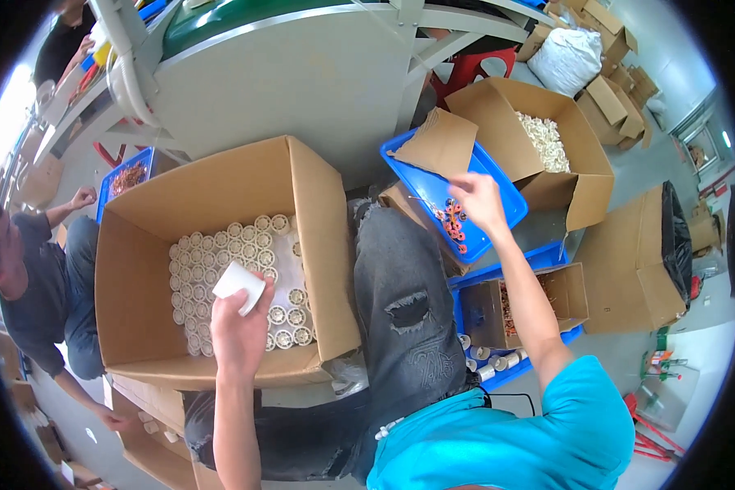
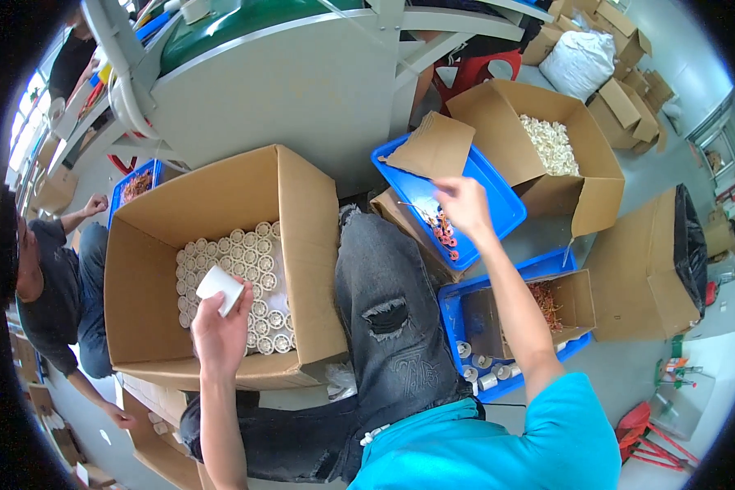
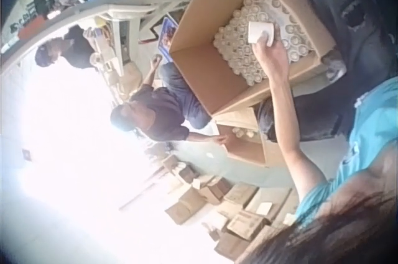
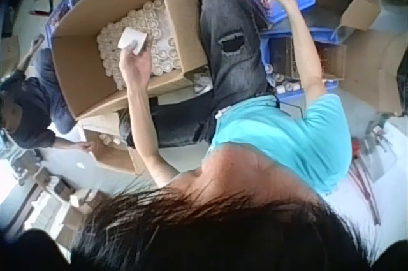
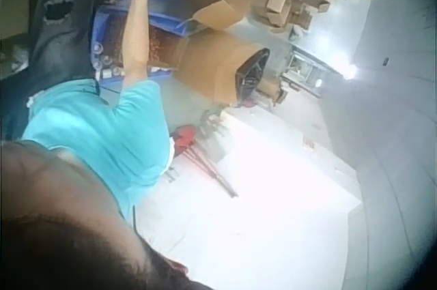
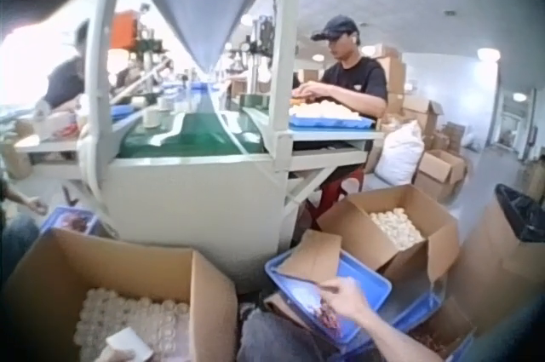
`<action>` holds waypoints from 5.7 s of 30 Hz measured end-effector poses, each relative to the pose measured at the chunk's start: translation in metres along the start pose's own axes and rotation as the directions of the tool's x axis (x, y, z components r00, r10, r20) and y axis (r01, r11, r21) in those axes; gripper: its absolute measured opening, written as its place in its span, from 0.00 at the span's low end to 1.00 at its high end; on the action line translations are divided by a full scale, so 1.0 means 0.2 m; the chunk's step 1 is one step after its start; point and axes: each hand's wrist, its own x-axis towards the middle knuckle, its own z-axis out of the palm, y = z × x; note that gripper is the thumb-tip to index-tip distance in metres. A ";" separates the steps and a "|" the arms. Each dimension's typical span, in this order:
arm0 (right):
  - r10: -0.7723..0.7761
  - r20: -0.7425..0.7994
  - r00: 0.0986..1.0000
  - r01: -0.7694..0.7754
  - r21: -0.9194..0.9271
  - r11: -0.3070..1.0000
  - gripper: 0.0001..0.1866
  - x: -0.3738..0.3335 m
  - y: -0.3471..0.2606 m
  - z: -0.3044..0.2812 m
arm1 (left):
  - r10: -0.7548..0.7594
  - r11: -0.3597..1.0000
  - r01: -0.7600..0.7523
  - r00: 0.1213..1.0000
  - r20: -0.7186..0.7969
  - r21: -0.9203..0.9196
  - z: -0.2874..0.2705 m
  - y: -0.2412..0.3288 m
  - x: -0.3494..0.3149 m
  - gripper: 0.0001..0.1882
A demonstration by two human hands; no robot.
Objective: The person assembles electronic components by hand, inserting small wire pins into white cylindrical housings.
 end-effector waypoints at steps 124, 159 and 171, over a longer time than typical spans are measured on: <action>-0.729 0.068 0.681 0.542 0.623 0.564 0.09 -0.43 -1.25 0.81 | 0.572 -0.546 -0.372 0.490 0.658 0.751 -0.20 0.09 0.09 0.27; -0.736 0.135 0.663 0.422 0.745 0.517 0.07 -0.48 -1.27 0.73 | 0.613 -0.452 -0.562 0.368 0.699 0.693 -0.21 0.09 0.06 0.28; -0.728 0.178 0.662 0.391 0.747 0.537 0.07 -0.47 -1.24 0.77 | 0.562 -0.423 -0.481 0.526 0.639 0.768 -0.21 0.09 0.06 0.26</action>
